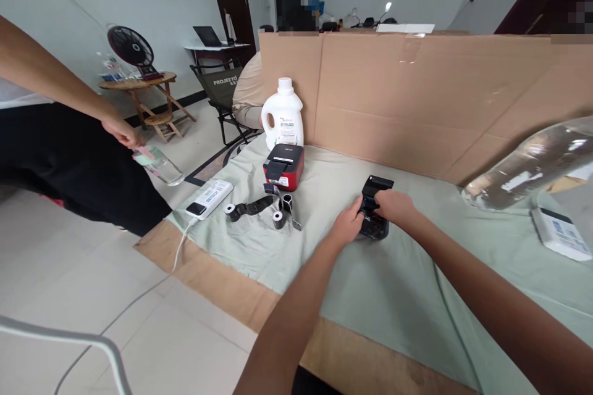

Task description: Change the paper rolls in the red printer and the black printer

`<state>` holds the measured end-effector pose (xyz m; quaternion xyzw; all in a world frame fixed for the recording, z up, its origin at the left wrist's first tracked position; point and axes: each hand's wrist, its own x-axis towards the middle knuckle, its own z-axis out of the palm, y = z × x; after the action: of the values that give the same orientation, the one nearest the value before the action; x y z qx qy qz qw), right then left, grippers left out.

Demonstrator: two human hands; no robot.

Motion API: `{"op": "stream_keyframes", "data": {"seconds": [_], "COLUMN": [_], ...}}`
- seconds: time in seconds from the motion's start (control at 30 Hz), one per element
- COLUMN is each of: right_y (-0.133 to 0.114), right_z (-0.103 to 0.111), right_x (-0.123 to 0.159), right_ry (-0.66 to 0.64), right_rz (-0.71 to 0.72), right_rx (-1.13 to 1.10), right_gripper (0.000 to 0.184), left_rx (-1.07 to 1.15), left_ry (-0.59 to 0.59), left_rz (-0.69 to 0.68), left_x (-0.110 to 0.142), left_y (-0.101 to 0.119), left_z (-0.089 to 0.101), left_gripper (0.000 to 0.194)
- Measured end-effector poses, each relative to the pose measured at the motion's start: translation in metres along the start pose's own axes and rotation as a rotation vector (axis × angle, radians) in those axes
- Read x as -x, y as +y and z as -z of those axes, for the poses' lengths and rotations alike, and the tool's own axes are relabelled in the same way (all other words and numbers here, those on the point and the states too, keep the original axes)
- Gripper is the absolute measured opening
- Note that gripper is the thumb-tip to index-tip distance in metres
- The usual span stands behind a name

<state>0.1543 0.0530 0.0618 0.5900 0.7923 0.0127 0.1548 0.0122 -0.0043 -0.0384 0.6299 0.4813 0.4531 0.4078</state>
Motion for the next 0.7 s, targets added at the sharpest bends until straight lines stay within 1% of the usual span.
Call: {"op": "stream_keyframes", "data": {"seconds": [0.1,0.23,0.33,0.4,0.43,0.5,0.57,0.63,0.7], "right_y": [0.0,0.006,0.021,0.034,0.04,0.048,0.047,0.033,0.007], "right_z": [0.0,0.003,0.009,0.015,0.018,0.024,0.031,0.041,0.055], "right_x": [-0.005,-0.007,-0.004,0.0,0.002,0.008,0.014,0.022,0.032], "right_ry": [-0.013,0.015,0.064,0.142,0.19,0.263,0.253,0.208,0.201], "right_rz": [0.011,0.038,0.043,0.051,0.057,0.068,0.095,0.17,0.267], "right_rx": [-0.002,-0.013,-0.037,-0.133,-0.219,-0.465,-0.771,-1.074,-1.286], "right_gripper": [0.027,0.024,0.027,0.028,0.027,0.026,0.03,0.039,0.045], "left_rx": [0.002,0.004,0.01,0.008,0.005,0.0,0.004,0.019,0.037], "left_ry": [0.004,0.018,0.026,0.025,0.024,0.027,0.034,0.035,0.033], "left_rz": [-0.005,0.005,0.021,0.025,0.024,0.016,0.006,-0.006,0.0], "left_x": [-0.001,-0.002,-0.003,-0.003,-0.003,-0.004,-0.004,-0.004,-0.003], "left_y": [-0.002,-0.004,-0.005,-0.005,-0.005,-0.005,-0.005,-0.004,-0.003], "left_z": [-0.001,-0.001,-0.002,-0.002,-0.002,-0.002,-0.002,-0.002,-0.003], "left_gripper": [0.064,0.065,0.065,0.065,0.065,0.064,0.063,0.061,0.057]}}
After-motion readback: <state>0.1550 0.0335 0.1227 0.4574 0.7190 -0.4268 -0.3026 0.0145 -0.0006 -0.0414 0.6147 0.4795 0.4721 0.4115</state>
